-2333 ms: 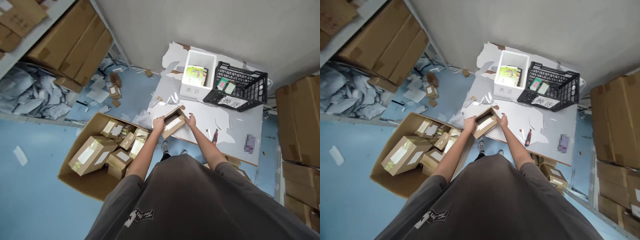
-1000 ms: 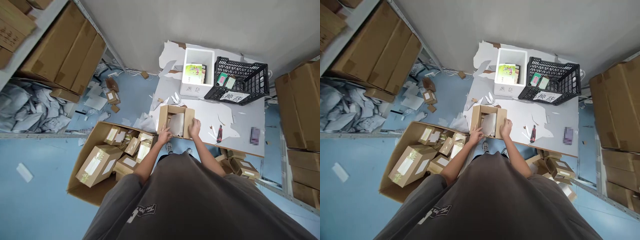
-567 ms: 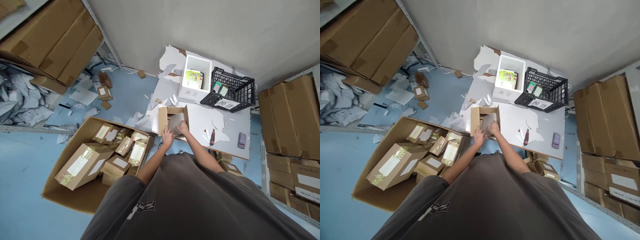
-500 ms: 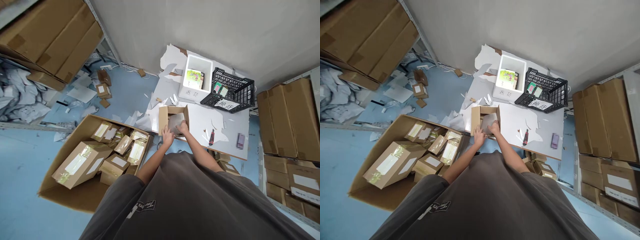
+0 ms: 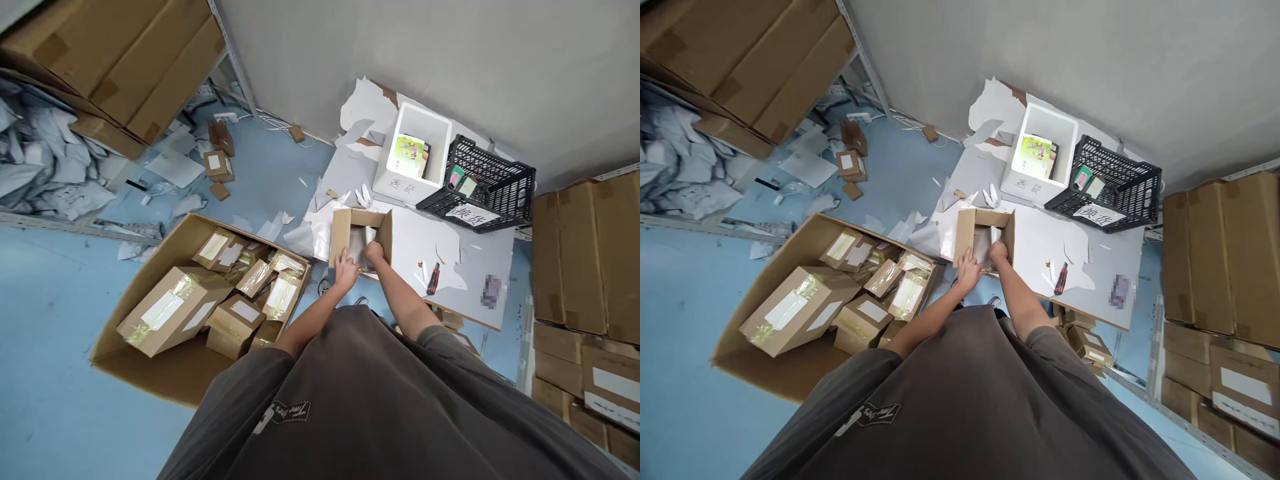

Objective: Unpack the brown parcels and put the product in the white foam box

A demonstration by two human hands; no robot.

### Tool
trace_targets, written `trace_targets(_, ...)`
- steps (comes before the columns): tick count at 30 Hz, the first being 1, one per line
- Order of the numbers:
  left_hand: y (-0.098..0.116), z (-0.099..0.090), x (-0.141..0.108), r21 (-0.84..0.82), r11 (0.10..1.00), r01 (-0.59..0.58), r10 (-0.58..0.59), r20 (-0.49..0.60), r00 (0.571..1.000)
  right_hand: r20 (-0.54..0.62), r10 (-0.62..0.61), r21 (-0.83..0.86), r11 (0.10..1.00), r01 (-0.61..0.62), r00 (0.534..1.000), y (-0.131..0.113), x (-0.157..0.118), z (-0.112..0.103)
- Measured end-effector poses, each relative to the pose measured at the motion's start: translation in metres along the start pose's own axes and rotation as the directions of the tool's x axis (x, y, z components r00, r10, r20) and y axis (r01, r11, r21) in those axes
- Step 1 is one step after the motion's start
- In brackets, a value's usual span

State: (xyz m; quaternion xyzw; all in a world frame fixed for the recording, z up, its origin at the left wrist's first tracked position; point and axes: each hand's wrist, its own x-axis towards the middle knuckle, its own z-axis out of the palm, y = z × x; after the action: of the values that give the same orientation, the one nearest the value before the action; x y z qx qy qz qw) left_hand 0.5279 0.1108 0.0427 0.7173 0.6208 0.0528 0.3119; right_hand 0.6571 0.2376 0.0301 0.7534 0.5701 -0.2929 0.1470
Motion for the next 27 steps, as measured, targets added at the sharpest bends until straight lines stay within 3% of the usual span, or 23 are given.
trace_targets(3,-0.007,-0.004,0.005,-0.018,1.000,-0.021,0.021,0.020,1.000,0.015,-0.025,-0.001,1.000,0.025,1.000,0.000,-0.010,-0.008)
trace_targets(6,-0.020,-0.013,0.012,-0.037,0.999,-0.029,0.030,0.018,0.999,-0.049,-0.120,0.048,0.991,0.122,0.992,0.007,-0.024,-0.019)
trace_targets(11,-0.060,-0.043,0.016,0.005,0.999,-0.031,0.031,0.007,0.999,-0.262,-0.172,0.377,0.888,0.264,0.950,0.037,-0.047,-0.040)
trace_targets(13,-0.078,-0.059,0.016,0.025,0.999,-0.036,0.036,0.014,0.999,-0.289,-0.159,0.603,0.736,0.308,0.944,0.057,-0.054,-0.048)
trace_targets(16,-0.097,-0.081,0.020,0.065,0.996,-0.060,0.058,0.029,0.998,-0.272,-0.175,0.870,0.377,0.319,0.946,0.097,-0.061,-0.058)
trace_targets(18,-0.104,-0.090,0.023,0.125,0.989,-0.083,0.079,0.035,0.996,-0.253,-0.170,0.941,0.185,0.283,0.952,0.129,-0.060,-0.060)
trace_targets(20,-0.104,-0.096,0.024,0.192,0.977,-0.093,0.088,0.031,0.996,-0.196,-0.136,0.974,0.084,0.208,0.971,0.162,-0.054,-0.058)
trace_targets(24,-0.089,-0.099,0.009,0.259,0.963,-0.068,0.084,-0.051,0.995,-0.012,-0.069,0.998,0.064,0.016,0.998,0.218,-0.021,-0.035)
trace_targets(27,-0.056,-0.093,-0.015,0.226,0.973,-0.039,0.102,-0.276,0.956,0.080,-0.049,0.984,0.161,-0.071,0.996,0.237,0.016,-0.007)
